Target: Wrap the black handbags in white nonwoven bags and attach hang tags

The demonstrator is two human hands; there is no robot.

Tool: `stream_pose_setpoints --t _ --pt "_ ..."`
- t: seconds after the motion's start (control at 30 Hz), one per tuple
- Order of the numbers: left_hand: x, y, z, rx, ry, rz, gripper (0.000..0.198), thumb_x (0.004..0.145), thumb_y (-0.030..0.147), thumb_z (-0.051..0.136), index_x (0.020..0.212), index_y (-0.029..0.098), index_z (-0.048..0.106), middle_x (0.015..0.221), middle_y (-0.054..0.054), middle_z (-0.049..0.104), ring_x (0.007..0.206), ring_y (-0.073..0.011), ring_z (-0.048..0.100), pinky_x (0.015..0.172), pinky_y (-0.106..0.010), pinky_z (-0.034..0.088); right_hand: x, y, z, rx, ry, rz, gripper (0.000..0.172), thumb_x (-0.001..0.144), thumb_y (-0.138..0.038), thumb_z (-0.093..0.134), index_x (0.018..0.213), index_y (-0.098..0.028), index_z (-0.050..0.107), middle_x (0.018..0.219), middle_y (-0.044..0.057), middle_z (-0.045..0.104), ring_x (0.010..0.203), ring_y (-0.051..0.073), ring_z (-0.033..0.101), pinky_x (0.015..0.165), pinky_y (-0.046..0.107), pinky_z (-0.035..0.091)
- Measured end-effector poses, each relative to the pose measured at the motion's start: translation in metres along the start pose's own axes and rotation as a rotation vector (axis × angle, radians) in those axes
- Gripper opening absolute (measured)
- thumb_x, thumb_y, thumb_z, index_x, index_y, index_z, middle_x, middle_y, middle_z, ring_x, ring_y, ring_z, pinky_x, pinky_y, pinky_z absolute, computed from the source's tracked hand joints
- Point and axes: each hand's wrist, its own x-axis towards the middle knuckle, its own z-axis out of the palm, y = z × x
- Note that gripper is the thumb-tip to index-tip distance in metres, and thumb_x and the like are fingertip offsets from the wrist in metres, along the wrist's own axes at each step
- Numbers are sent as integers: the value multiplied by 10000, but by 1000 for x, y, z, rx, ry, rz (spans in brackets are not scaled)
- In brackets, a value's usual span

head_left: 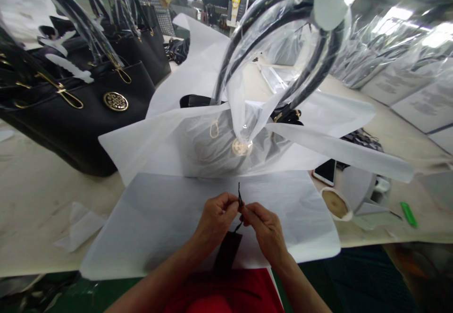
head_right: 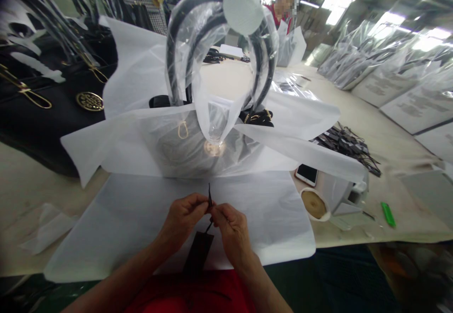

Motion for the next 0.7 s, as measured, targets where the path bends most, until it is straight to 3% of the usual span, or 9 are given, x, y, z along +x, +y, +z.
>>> stream_pose_setpoints --t 0.17,0.33,0.43,0.5,0.6,0.7 --pt "0 -4 -3 39 38 7 193 732 288 517 715 145 644 696 -24 642 684 -142 580 687 -268 452 0 1 -1 -41 24 -6 307 814 -441 561 648 -193 634 587 -13 574 580 116 513 575 236 408" --pt "0 3 -7 -51 32 34 158 723 251 517 695 154 639 768 -43 651 757 -147 598 738 -268 463 1 -2 -2 -9 88 -7 315 851 -474 507 756 -200 629 745 15 637 750 147 575 710 265 444" --pt "0 6 -8 64 58 202 126 709 205 527 651 156 627 927 -77 645 899 -173 612 833 -287 463 1 -6 7 167 80 44 326 830 -513 536 759 -198 581 742 10 637 727 139 589 719 271 465" --pt "1 7 -9 123 79 284 124 725 187 517 665 158 621 964 -83 638 932 -178 618 855 -295 471 0 -10 17 299 18 102 335 808 -533 567 780 -201 541 625 -26 585 588 109 544 593 235 447" --pt "2 10 -14 233 112 380 136 765 145 490 683 162 597 907 -69 652 858 -147 636 788 -253 501 1 -16 28 414 -83 182 379 796 -570 571 795 -197 505 466 -93 409 402 59 348 403 186 283" --pt "2 28 -27 463 233 665 131 805 104 497 739 167 591 860 -54 658 817 -127 633 754 -227 510 9 -24 26 424 -34 143 407 754 -573 625 748 -187 495 464 -114 309 396 36 245 375 175 191"
